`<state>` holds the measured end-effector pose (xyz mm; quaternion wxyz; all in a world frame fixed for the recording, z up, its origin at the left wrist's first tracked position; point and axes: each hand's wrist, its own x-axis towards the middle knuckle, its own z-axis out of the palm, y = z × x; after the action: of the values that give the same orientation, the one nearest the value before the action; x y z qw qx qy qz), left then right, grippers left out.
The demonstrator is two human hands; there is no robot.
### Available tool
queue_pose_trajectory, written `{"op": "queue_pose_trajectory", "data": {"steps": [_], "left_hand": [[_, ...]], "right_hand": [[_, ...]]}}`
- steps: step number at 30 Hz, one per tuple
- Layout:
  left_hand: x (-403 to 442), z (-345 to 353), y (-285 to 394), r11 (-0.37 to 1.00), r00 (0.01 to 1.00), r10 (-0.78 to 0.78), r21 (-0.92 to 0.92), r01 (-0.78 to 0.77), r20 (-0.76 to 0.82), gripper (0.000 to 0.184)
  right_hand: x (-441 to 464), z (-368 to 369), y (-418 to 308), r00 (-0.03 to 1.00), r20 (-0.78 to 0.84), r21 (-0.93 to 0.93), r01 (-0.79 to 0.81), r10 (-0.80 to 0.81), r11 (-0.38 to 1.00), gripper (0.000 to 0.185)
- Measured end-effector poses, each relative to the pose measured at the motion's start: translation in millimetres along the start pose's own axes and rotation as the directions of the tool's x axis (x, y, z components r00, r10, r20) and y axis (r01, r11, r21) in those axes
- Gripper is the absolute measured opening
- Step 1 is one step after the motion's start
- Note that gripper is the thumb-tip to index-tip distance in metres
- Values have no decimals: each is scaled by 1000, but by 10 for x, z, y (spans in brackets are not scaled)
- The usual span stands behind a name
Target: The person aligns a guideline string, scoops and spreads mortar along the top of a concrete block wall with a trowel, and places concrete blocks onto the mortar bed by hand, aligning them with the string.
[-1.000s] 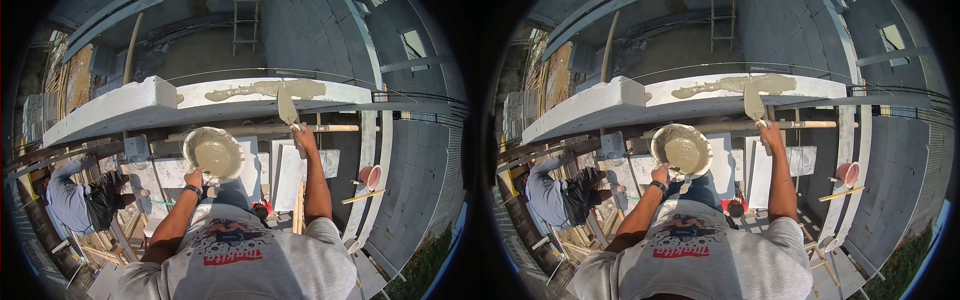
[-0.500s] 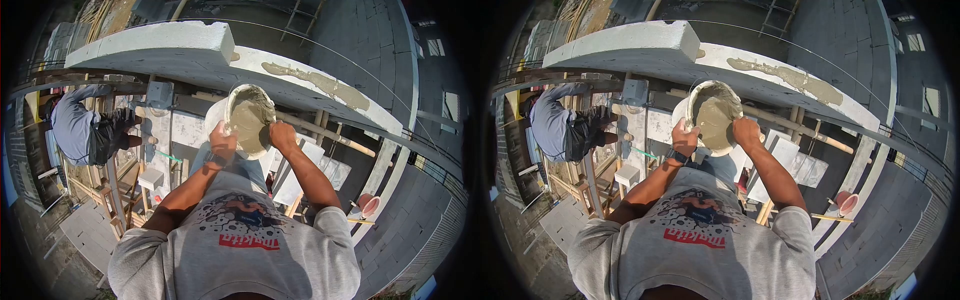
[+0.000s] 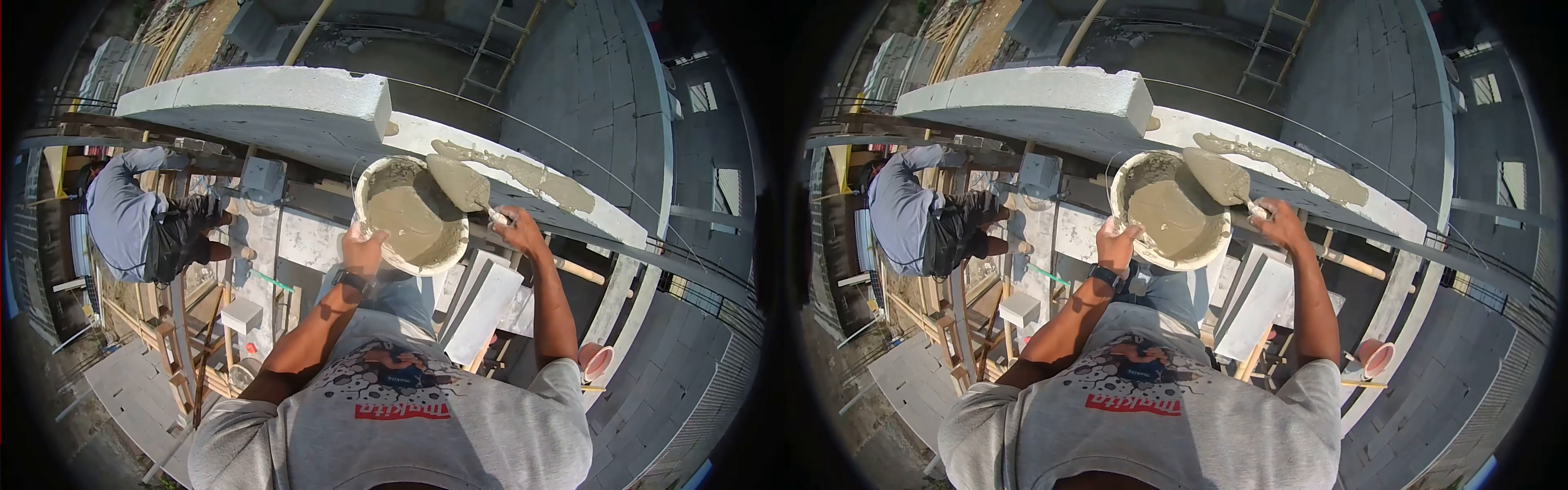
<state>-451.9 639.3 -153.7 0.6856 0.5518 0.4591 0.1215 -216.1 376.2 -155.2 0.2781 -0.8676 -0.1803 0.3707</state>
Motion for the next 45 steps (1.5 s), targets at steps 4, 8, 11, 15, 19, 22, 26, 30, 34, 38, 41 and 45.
{"op": "queue_pose_trajectory", "data": {"steps": [4,8,11,15,19,22,26,30,34,38,41,45], "left_hand": [[13,4,5,997,998,-67,-35,68,17,46],[5,-45,-106,993,993,-114,-40,112,-42,45],[37,-170,-181,988,983,-141,48,147,-117,45],[107,-460,-351,975,973,-150,135,175,-175,45],[211,-589,-438,986,965,-71,131,107,-252,38],[265,-759,-568,981,959,-86,147,129,-269,36],[399,-873,-617,986,951,-145,42,163,-275,33],[447,-966,-541,982,963,-188,-22,187,-195,35],[566,-1072,-622,984,976,-169,27,174,-141,29],[628,-1075,-597,977,976,-211,20,213,-58,29],[651,-1051,-616,969,972,-235,70,236,-23,32],[753,-1085,-766,967,971,-234,119,226,54,36]], "right_hand": [[542,-157,-227,994,-75,-184,64,-79,981,53],[1001,145,-479,866,-208,-528,292,-455,797,37],[1228,420,-622,774,-210,-672,330,-598,663,24],[1217,625,-367,831,-235,-605,281,-504,745,32],[801,606,-730,868,-366,-372,194,-336,908,32],[783,910,-760,943,-324,43,99,-80,994,34],[769,1344,-1098,978,26,763,-154,208,628,30],[979,1927,-1229,989,-109,620,-15,105,785,27],[1097,2118,-1130,942,-300,463,9,147,886,30],[848,1796,-1045,890,-426,359,4,160,933,36],[710,1615,-824,882,-443,300,-24,161,954,37],[478,1211,-592,900,-375,309,-107,224,945,44]]}}
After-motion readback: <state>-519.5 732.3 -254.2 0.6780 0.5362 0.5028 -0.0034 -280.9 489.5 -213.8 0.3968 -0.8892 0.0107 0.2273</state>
